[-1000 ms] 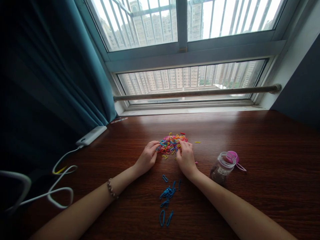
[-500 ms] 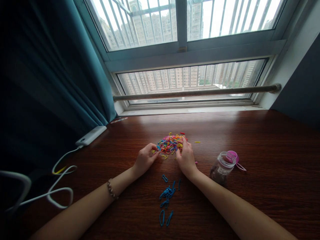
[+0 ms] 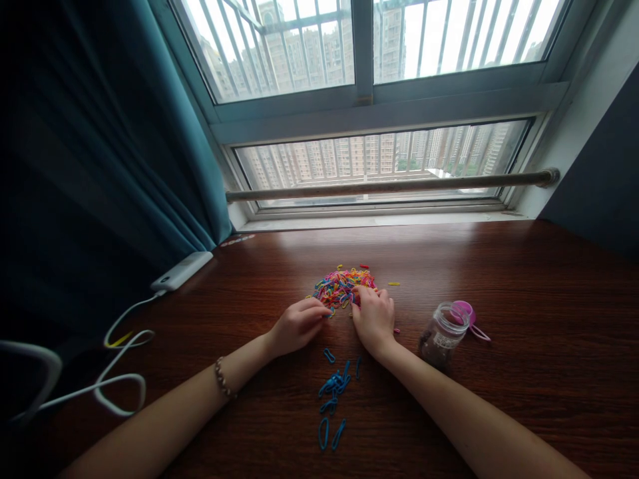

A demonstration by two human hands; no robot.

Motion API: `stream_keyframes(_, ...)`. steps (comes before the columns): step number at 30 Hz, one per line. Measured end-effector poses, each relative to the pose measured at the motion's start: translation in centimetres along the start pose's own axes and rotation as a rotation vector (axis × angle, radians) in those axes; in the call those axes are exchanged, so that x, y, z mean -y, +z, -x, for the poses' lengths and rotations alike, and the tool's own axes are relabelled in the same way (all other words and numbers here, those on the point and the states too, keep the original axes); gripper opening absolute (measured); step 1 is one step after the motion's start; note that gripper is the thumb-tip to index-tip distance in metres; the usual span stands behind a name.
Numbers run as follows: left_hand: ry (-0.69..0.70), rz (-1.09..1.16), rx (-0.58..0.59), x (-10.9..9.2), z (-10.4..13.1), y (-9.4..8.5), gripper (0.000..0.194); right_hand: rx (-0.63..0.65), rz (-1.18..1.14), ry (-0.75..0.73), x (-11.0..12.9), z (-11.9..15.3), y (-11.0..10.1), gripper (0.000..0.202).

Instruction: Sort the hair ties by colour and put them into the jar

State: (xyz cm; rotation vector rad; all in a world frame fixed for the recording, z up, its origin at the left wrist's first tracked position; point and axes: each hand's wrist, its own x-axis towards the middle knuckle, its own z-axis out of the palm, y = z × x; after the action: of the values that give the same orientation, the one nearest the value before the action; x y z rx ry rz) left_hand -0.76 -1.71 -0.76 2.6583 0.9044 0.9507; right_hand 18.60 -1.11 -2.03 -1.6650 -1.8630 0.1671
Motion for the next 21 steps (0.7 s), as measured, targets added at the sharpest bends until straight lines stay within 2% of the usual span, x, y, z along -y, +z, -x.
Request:
stream_keyframes(2, 0.068, 0.004, 0.04, -0.1, 0.0, 0.0, 0.02, 0.001, -0.032, 0.016, -0.1, -0.1, 0.1, 0.025)
stream_keyframes(4, 0.091, 0.003, 0.031, -0.1, 0.0, 0.0, 0.019, -0.003, -0.067, 0.025, -0.2, -0.2, 0.1, 0.025)
stream_keyframes(10, 0.05, 0.002, -0.011, 0.1, 0.1, 0.1, 0.015, -0.044, -0.147, -0.023, -0.2, -0.4, 0.0, 0.016)
stream_keyframes(15, 0.048, 0.018, -0.019, 0.1, 0.1, 0.1, 0.011, -0.064, -0.2, 0.002, -0.3, -0.4, 0.1, 0.014)
stream_keyframes(21, 0.171, 0.1, 0.025, -1.4, -0.1, 0.1, 0.009, -0.083, -0.279, -0.01, -0.3, -0.5, 0.2, 0.014)
